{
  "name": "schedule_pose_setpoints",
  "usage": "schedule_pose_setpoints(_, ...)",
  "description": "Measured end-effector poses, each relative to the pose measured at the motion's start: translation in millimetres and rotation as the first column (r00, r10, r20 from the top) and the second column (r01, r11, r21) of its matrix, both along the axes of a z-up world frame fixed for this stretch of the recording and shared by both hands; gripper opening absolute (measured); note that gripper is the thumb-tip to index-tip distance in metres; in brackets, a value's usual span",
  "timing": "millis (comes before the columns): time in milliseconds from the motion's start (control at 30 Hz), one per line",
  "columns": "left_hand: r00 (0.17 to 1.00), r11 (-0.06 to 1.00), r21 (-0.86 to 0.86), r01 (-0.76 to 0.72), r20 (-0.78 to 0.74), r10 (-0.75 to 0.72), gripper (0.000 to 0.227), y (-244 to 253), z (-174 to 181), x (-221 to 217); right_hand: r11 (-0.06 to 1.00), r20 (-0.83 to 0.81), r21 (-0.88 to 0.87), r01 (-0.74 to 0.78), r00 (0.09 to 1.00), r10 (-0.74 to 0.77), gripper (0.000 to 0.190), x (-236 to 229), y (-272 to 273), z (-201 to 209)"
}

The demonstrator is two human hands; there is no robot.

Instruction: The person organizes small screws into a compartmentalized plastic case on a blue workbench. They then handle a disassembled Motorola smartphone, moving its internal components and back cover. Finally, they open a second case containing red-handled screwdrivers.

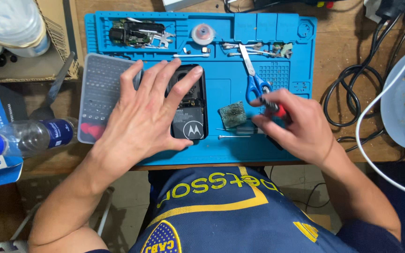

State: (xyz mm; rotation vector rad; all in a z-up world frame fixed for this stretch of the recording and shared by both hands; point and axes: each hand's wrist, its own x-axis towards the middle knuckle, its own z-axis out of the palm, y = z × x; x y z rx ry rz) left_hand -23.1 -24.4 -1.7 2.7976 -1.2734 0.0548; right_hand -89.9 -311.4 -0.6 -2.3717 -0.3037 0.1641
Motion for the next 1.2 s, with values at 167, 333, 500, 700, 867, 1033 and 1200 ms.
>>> schedule_pose_setpoints(167,1.0,1.0,0.025,0.0,-0.001,0.0,0.143,-4.2,-4.2,-2.0,0.98,0.104,-0.179,-0.092,0.988,0.111,0.024,-32.9,-21.2,-13.0)
schedule_pose_setpoints(333,1.0,0.999,0.038,0.016,-0.011,-0.016,0.141,-5.2,-4.9,0.7,0.973,0.138,-0.232,-0.018,0.989,0.052,0.021,-57.1,-19.8,-20.7)
schedule_pose_setpoints(500,0.996,0.994,0.055,0.089,-0.035,-0.088,0.144,-6.2,-5.1,7.4,0.953,0.212,-0.298,0.062,0.977,0.002,0.02,-64.8,-18.1,-25.2)
schedule_pose_setpoints(700,0.99,0.985,0.129,0.118,0.058,-0.126,0.141,-9.8,-3.4,9.7,0.939,0.242,-0.332,0.089,0.97,-0.007,0.02,-61.1,-17.2,-26.0)
schedule_pose_setpoints(867,0.987,0.977,0.175,0.123,0.078,-0.138,0.142,-9.4,-5.8,10.5,0.937,0.228,-0.334,0.101,0.973,-0.024,0.02,-59.3,-17.7,-28.2)
schedule_pose_setpoints(1033,0.98,0.967,0.216,0.132,0.118,-0.16,0.145,-7.2,-5.7,12.3,0.946,0.25,-0.309,0.097,0.968,-0.018,0.019,-57.3,-15.5,-26.6)
schedule_pose_setpoints(1200,0.983,0.966,0.224,0.128,0.098,-0.153,0.125,-5.7,-8.0,10.7,0.974,0.269,-0.197,0.115,0.961,-0.059,0.017,-59.3,-18.1,-27.1)
